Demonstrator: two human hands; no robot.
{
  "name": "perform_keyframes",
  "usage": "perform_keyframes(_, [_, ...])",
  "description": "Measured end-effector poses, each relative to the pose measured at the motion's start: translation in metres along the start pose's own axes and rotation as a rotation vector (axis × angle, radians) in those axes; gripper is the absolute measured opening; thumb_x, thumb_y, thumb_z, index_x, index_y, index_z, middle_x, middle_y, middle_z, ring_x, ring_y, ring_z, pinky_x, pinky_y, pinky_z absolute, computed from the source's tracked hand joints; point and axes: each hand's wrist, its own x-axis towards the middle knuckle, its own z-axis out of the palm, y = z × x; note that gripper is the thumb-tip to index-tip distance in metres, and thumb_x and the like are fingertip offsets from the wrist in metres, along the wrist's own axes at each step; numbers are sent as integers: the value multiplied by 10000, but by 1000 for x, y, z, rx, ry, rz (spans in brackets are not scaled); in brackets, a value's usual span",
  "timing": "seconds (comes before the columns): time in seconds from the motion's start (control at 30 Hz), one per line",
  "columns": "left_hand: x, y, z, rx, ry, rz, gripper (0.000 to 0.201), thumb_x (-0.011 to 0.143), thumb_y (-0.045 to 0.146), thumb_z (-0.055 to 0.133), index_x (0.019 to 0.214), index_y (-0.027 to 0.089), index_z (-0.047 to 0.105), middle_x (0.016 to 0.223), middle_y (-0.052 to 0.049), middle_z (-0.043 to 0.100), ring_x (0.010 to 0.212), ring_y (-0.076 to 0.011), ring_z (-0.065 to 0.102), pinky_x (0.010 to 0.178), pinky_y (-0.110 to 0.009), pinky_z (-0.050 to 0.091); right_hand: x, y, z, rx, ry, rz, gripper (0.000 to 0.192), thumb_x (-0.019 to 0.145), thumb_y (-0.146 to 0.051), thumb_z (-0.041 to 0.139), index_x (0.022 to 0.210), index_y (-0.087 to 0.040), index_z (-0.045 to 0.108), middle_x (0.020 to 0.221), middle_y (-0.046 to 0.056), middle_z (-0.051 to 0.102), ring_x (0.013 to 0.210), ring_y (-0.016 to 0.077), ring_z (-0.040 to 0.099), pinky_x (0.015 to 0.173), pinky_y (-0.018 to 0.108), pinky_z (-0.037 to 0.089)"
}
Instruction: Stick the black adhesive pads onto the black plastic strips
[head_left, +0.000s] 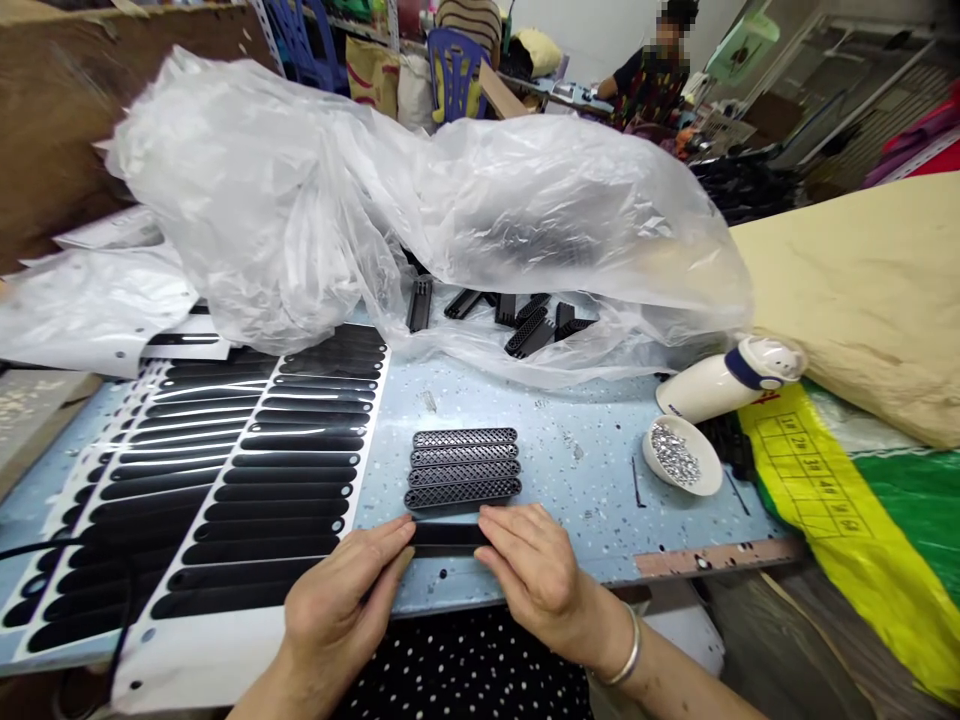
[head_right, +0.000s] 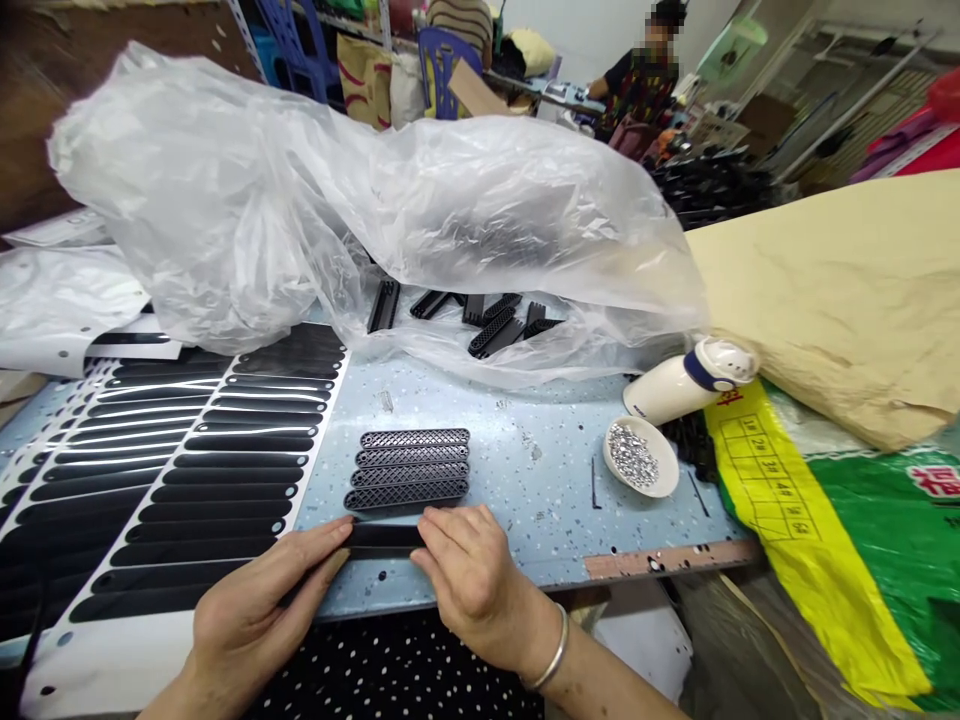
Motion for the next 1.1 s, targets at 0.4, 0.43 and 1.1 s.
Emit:
perform_keyframes(0.4, [11,16,-17,168,-81,98,281,944,254,554,1194,150,630,1074,-114,719,913,-230,695,783,-372,567,-83,90,-88,-616,207,494,326,930,-365,574,723,-138,682,613,48,599,512,155,540,526,283,404])
perform_keyframes(0.43, [15,21,-14,132,-82,122,259,936,231,571,1172,151,640,1092,-117,710,942,-236,681,804,-385,556,-90,99,-90,-673,217,545,359,920,-414,576,729,-132,689,616,54,601,504,158,538,519,283,393])
perform_keyframes(1.1, [48,48,54,-21,-266,230,218,963,118,416,1019,127,627,837,-88,666,732,-196,598,624,-354,511,-35,19,-71,116,-95,429,221,910,-126,503,1084,-162,634,785,28,628,708,159,605,658,291,493])
